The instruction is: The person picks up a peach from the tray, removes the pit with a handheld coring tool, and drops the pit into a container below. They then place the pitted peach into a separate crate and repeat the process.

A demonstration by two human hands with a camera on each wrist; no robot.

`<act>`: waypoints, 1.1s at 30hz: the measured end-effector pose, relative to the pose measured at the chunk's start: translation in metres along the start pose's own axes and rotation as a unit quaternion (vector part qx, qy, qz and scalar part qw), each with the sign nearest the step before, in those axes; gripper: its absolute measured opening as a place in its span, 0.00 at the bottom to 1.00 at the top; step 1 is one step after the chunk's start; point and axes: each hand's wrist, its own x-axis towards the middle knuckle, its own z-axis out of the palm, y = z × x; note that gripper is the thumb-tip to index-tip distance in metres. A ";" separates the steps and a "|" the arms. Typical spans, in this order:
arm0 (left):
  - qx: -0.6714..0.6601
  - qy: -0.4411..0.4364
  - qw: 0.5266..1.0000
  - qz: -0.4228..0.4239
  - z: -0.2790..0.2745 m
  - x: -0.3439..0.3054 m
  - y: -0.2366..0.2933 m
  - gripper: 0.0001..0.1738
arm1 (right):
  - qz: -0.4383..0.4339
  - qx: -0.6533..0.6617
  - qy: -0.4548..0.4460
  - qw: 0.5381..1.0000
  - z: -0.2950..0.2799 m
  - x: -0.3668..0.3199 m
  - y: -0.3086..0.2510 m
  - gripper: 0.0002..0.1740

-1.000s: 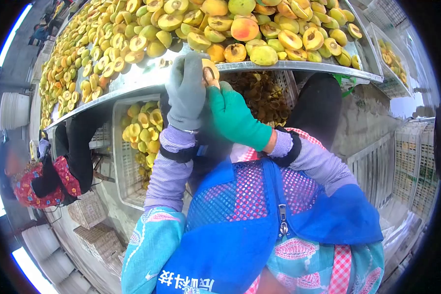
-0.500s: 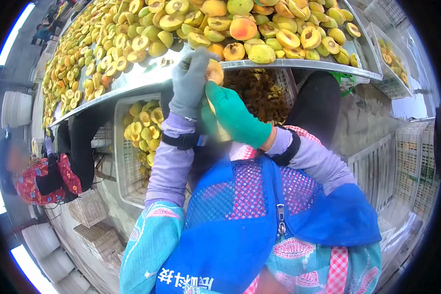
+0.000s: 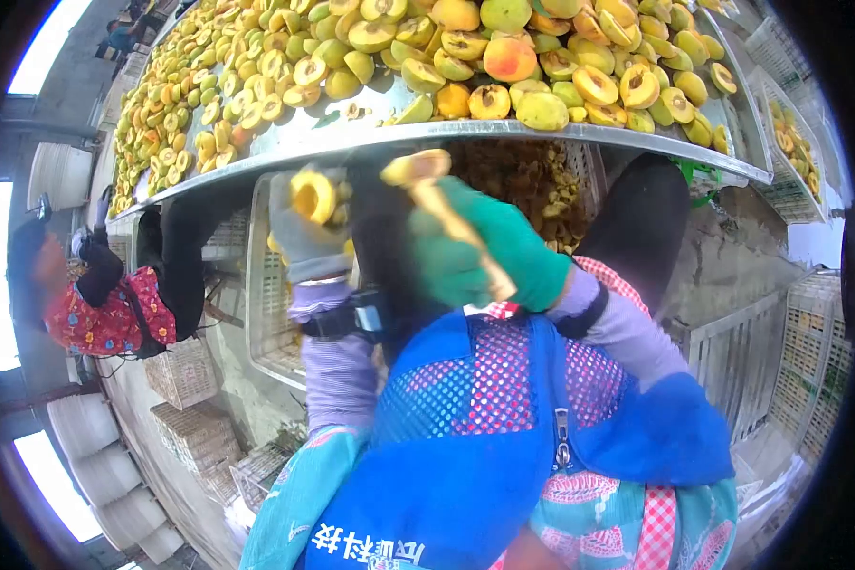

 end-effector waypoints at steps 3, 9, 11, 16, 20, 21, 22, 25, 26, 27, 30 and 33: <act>0.797 0.167 0.570 0.111 -0.029 0.016 0.017 0.30 | -0.182 -0.195 0.282 0.922 -0.099 -0.023 -0.016 0.17; 0.722 0.086 0.670 0.152 0.157 0.092 0.003 0.35 | -0.176 -0.245 0.389 0.870 -0.064 -0.027 -0.027 0.21; 0.798 0.001 0.591 0.119 0.176 0.111 0.001 0.35 | -0.222 -0.357 0.402 0.813 -0.037 -0.020 -0.032 0.21; 0.294 -0.180 0.930 0.126 0.134 0.088 0.020 0.18 | -0.372 -0.589 0.379 0.609 -0.032 0.004 -0.048 0.17; 0.232 -0.204 0.935 0.174 0.130 0.037 0.001 0.20 | -0.469 -0.732 0.329 0.369 -0.039 0.035 -0.047 0.16; 0.186 -0.208 0.947 0.160 0.133 0.024 -0.004 0.21 | -0.518 -0.681 0.322 0.404 -0.044 0.045 -0.047 0.17; 0.140 -0.211 0.956 0.145 0.136 0.016 -0.009 0.21 | -0.471 -0.611 0.336 0.539 -0.038 0.042 -0.045 0.18; 0.030 -0.242 0.960 0.135 0.140 0.013 -0.029 0.21 | -0.359 -0.414 0.354 0.758 -0.015 0.034 -0.028 0.20; -0.009 -0.262 0.959 0.111 0.138 0.015 -0.034 0.22 | -0.340 -0.397 0.354 0.776 -0.013 0.032 -0.027 0.19; 0.035 -0.272 0.954 0.125 0.136 0.017 -0.036 0.27 | -0.321 -0.381 0.354 0.792 -0.012 0.029 -0.029 0.19; 0.072 -0.241 0.955 0.158 0.136 0.015 -0.035 0.26 | -0.360 -0.554 0.354 0.661 -0.030 0.025 -0.036 0.17; 0.140 -0.181 0.952 0.205 0.144 0.005 -0.029 0.25 | -0.458 -0.742 0.312 0.377 -0.039 0.025 -0.034 0.16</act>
